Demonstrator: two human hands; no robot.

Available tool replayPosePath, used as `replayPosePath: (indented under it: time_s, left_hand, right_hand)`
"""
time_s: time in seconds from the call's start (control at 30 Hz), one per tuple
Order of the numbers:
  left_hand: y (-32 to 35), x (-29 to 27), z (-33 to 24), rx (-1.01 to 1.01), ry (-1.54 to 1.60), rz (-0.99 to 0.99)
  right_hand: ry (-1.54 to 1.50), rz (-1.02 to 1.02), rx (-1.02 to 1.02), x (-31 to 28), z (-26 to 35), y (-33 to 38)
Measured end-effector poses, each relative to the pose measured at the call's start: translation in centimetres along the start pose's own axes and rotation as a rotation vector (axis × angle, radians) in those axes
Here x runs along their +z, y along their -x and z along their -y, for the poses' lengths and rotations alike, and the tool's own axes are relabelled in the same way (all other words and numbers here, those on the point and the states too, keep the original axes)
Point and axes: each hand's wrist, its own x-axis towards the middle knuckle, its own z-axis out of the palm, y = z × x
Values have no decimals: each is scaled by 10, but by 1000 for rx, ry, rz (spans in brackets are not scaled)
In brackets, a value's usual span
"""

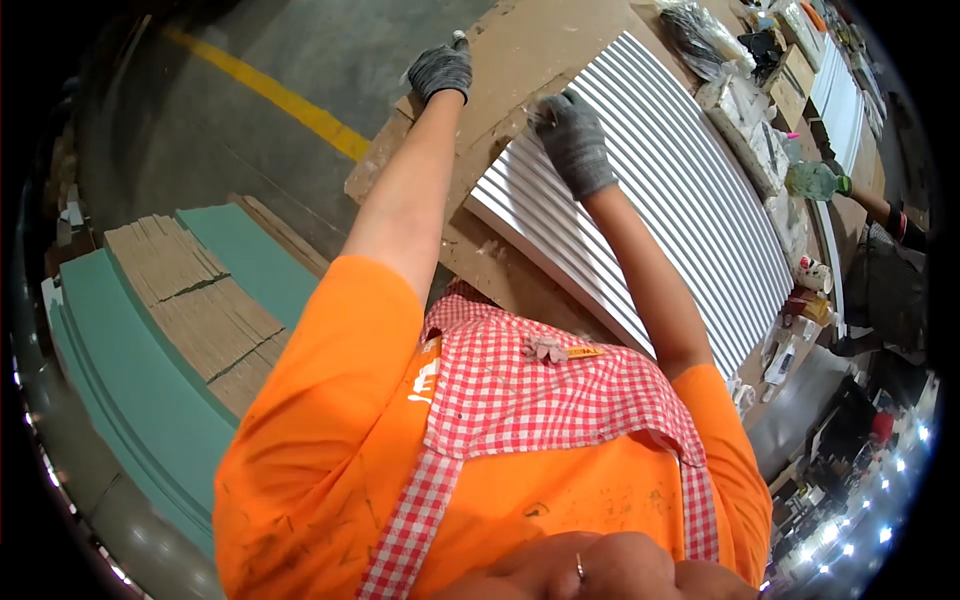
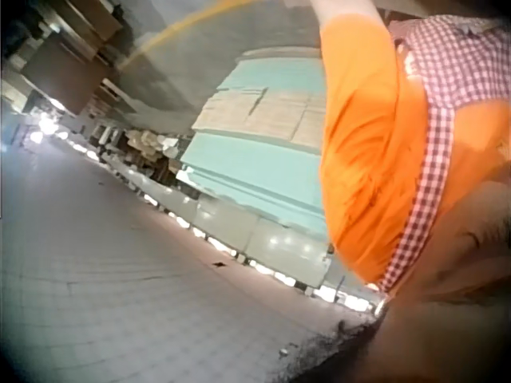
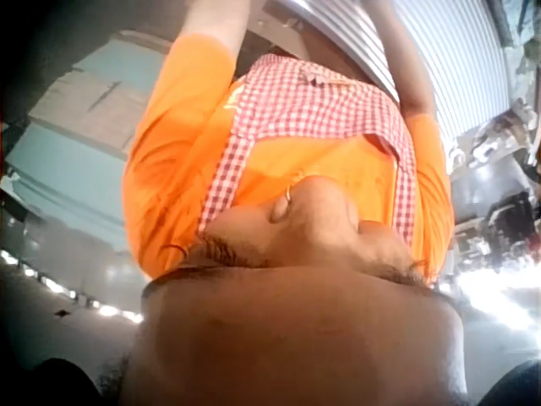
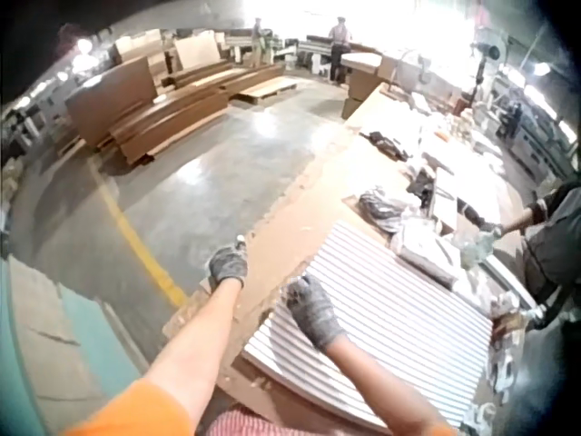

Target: The person arranges and stacks white corrugated panels on a workbench in a workshop. They handle the panels one by one, aligning them carefully to form a neat pile. The person wears gloves and an apron while performing the task.

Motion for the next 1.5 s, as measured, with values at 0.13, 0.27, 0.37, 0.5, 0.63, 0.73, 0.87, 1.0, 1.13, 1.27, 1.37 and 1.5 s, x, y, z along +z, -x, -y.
replayPosePath:
  time_s: [0.13, 0.27, 0.37, 0.5, 0.63, 0.73, 0.87, 1.0, 1.13, 1.27, 1.37, 1.5]
  left_hand:
    - [2, 0, 6, -25, -32, -47]
    - [0, 2, 21, -40, -11, -34]
    - [-2, 4, 16, -19, -19, -11]
    - [-5, 7, 9, 154, 83, 130]
    - [-20, -5, 14, 253, 77, 111]
    - [-19, -10, -6, 296, 52, 100]
    - [-15, -14, -4, 282, 20, 90]
    - [16, -20, -10, 234, -3, 91]
    - [34, -27, -2, 137, -19, 97]
    - [45, -34, 4, 74, -28, 111]
    - [48, -36, 3, 46, -31, 112]
    - [41, -37, 13, 8, -28, 119]
  right_hand:
    - [-118, 94, 76, -2, 15, -16]
    - [-97, 250, 183, -23, 26, 10]
    - [-95, 121, 51, -14, 31, 24]
    - [-67, -31, -82, 13, 10, 33]
    - [-40, -65, -56, -21, 45, 23]
    - [-127, -238, 83, -84, 68, 62]
    - [-140, -476, 246, -110, 52, 108]
    - [-168, -584, 488, -133, 44, 162]
    - [-259, -734, 622, -133, 44, 198]
    - [-375, -642, 789, -118, 34, 211]
    - [-473, -635, 819, -110, 35, 221]
    - [-535, -509, 861, -126, 57, 231]
